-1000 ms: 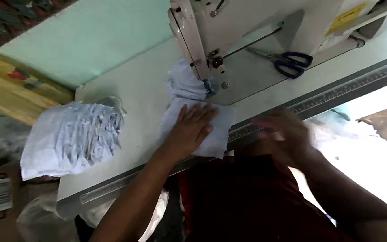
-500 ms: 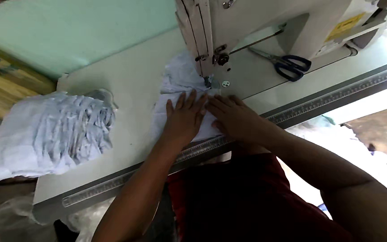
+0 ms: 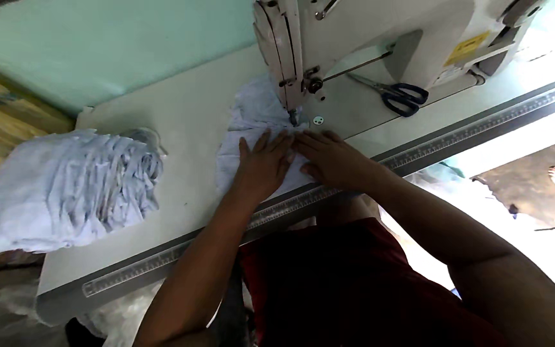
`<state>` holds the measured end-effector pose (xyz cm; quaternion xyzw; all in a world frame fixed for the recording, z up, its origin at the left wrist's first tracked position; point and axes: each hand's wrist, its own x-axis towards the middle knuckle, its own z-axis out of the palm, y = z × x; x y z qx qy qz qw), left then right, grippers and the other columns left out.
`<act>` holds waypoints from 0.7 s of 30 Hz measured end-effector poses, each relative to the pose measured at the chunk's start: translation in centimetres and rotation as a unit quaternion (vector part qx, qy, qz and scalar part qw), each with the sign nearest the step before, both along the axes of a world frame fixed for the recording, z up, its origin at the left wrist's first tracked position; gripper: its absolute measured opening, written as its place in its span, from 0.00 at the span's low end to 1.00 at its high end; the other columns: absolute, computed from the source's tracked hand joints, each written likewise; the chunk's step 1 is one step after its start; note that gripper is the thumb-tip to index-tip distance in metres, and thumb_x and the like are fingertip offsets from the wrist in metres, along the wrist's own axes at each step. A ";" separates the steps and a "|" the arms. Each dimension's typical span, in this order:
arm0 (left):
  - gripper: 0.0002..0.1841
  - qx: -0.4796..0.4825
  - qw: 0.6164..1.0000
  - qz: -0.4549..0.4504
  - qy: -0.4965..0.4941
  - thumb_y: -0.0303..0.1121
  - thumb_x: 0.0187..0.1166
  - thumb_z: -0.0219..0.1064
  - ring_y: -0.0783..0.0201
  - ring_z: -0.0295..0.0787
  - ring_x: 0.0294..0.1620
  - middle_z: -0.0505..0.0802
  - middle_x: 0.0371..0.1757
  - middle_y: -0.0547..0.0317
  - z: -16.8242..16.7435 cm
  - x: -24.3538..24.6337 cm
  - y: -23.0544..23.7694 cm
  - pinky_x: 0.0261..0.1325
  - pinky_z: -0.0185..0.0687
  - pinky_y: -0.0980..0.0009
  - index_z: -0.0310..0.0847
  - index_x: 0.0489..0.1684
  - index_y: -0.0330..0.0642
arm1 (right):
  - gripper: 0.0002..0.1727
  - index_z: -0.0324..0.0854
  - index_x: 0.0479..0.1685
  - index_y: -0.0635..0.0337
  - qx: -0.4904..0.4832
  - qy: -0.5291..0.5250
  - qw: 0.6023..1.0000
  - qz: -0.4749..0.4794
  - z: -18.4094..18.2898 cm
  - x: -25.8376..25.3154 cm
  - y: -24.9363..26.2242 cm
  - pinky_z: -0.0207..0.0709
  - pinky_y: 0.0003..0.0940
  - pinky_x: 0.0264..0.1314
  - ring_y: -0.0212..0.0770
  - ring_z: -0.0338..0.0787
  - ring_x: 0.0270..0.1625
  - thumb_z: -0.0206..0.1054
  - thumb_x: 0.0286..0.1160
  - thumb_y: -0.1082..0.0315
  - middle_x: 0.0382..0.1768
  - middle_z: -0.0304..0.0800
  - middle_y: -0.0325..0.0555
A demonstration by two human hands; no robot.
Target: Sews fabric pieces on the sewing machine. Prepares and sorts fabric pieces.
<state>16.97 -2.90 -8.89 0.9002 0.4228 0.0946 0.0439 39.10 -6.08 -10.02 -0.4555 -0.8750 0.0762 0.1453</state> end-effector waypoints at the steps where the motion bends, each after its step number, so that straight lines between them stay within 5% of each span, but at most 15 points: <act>1: 0.29 -0.004 1.000 0.002 0.003 0.53 0.94 0.39 0.45 0.56 0.93 0.72 0.90 0.63 0.1 0.0 0.1 0.82 0.35 0.18 0.66 0.90 0.56 | 0.31 0.68 0.87 0.58 0.008 0.004 1.000 0.001 -0.1 0.0 0.0 0.56 0.63 0.89 0.56 0.65 0.91 0.53 0.91 0.50 0.89 0.65 0.53; 13: 0.29 -0.021 0.999 0.031 0.024 0.50 0.94 0.40 0.43 0.55 0.94 0.69 0.91 0.63 0.6 1.1 1.3 0.81 0.36 0.16 0.63 0.92 0.57 | 0.31 0.68 0.87 0.58 -0.016 -0.013 0.999 -0.028 0.4 0.1 1.0 0.54 0.66 0.88 0.59 0.65 0.90 0.55 0.90 0.51 0.88 0.66 0.56; 21: 0.29 -0.039 0.995 0.074 0.053 0.52 0.95 0.38 0.43 0.50 0.95 0.64 0.94 0.62 0.8 2.2 2.8 0.80 0.32 0.15 0.57 0.94 0.58 | 0.27 0.77 0.79 0.57 0.022 -0.019 0.996 -0.082 0.5 0.7 1.9 0.60 0.66 0.84 0.66 0.69 0.85 0.57 0.90 0.52 0.78 0.78 0.62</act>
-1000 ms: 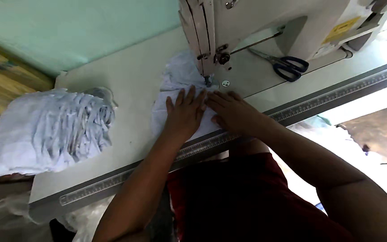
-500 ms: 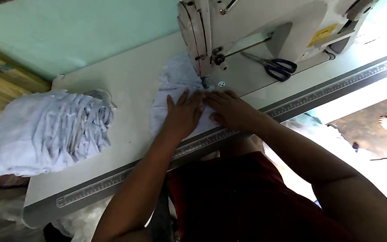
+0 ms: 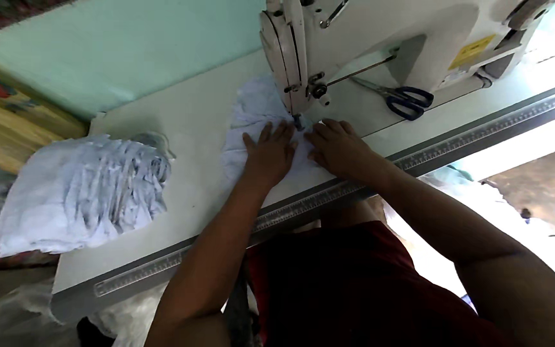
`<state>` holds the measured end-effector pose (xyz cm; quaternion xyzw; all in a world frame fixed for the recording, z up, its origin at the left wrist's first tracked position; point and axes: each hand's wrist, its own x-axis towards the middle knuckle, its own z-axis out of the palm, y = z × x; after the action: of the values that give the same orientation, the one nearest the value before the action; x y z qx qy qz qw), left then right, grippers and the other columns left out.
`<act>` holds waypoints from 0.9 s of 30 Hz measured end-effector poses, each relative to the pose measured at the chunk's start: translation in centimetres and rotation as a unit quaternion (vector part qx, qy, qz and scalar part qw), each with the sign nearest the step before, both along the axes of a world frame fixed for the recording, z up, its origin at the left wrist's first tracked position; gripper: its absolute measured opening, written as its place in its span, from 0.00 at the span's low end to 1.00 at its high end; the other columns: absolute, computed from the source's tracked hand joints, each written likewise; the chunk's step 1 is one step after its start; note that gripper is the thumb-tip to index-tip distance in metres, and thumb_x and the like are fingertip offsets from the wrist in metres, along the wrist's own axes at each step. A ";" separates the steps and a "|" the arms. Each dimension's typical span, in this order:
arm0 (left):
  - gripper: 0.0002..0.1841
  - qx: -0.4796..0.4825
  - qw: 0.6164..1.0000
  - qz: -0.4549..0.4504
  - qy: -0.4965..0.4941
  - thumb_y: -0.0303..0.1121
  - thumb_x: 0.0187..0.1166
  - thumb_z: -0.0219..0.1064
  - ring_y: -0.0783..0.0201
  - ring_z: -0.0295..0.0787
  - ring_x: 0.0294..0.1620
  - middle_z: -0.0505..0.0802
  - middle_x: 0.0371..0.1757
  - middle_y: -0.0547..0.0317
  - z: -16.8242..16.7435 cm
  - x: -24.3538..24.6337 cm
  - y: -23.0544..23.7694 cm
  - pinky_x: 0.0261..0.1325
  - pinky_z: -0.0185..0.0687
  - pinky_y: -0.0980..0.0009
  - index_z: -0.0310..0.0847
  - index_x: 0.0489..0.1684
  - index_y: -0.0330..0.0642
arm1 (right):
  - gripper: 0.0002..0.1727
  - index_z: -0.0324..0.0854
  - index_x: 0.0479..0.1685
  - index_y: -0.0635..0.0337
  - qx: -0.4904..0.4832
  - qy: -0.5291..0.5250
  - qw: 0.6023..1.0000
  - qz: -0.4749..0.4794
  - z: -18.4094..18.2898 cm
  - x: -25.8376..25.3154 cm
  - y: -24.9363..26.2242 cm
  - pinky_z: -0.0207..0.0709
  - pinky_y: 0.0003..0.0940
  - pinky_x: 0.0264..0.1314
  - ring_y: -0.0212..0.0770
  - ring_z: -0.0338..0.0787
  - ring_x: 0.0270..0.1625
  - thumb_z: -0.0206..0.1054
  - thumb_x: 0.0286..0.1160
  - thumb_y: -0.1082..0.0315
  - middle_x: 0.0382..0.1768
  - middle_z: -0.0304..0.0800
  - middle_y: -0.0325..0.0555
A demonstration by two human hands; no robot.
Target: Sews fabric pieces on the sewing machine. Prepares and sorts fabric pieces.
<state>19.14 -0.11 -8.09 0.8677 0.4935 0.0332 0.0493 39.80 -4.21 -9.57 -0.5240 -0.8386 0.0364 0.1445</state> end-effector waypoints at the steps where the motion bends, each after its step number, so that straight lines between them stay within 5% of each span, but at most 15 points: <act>1: 0.30 0.002 1.000 0.004 -0.001 0.52 0.95 0.38 0.43 0.50 0.95 0.64 0.94 0.62 0.0 0.1 0.2 0.79 0.32 0.15 0.57 0.94 0.58 | 0.26 0.77 0.78 0.57 0.006 -0.004 1.000 -0.001 0.1 0.1 0.2 0.61 0.67 0.83 0.68 0.70 0.84 0.57 0.89 0.53 0.78 0.77 0.64; 9: 0.30 -0.012 0.998 0.066 0.007 0.51 0.95 0.38 0.40 0.48 0.95 0.64 0.94 0.61 0.8 1.5 1.3 0.79 0.31 0.14 0.58 0.94 0.54 | 0.26 0.77 0.78 0.59 0.002 -0.039 0.999 -0.005 0.7 1.0 3.5 0.60 0.72 0.81 0.70 0.73 0.82 0.56 0.90 0.52 0.77 0.77 0.66; 15: 0.29 -0.022 0.993 0.113 0.007 0.50 0.95 0.40 0.35 0.46 0.95 0.63 0.94 0.56 1.2 2.3 2.8 0.76 0.34 0.12 0.58 0.93 0.51 | 0.27 0.75 0.81 0.60 -0.058 -0.028 0.997 -0.050 2.5 2.5 5.6 0.49 0.74 0.86 0.70 0.62 0.89 0.60 0.88 0.56 0.83 0.71 0.66; 20: 0.31 -0.034 0.992 0.119 0.000 0.53 0.94 0.43 0.35 0.48 0.94 0.63 0.94 0.55 1.8 2.1 4.1 0.76 0.35 0.11 0.58 0.93 0.51 | 0.28 0.75 0.78 0.67 -0.074 -0.002 0.992 -0.103 4.6 4.6 7.7 0.55 0.76 0.81 0.76 0.65 0.84 0.65 0.85 0.59 0.79 0.72 0.73; 23: 0.27 -0.012 0.997 0.081 -0.010 0.49 0.92 0.50 0.37 0.64 0.88 0.75 0.86 0.49 2.7 1.3 5.1 0.80 0.45 0.19 0.72 0.84 0.46 | 0.26 0.77 0.75 0.69 -0.058 -0.008 0.994 -0.094 4.3 5.7 10.0 0.55 0.79 0.79 0.77 0.67 0.82 0.61 0.87 0.58 0.75 0.75 0.74; 27: 0.19 0.055 0.996 -0.009 -0.067 0.38 0.91 0.54 0.42 0.76 0.80 0.85 0.75 0.45 2.7 -0.1 7.8 0.86 0.58 0.42 0.84 0.71 0.41 | 0.20 0.79 0.67 0.79 -0.142 -0.026 0.982 -0.124 7.9 2.5 9.6 0.61 0.71 0.79 0.74 0.75 0.77 0.60 0.88 0.70 0.69 0.79 0.79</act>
<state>19.04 7.65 -5.41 0.8695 0.4784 0.1182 0.0351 42.28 5.43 -1.64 -0.6402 -0.7566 0.1234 0.0505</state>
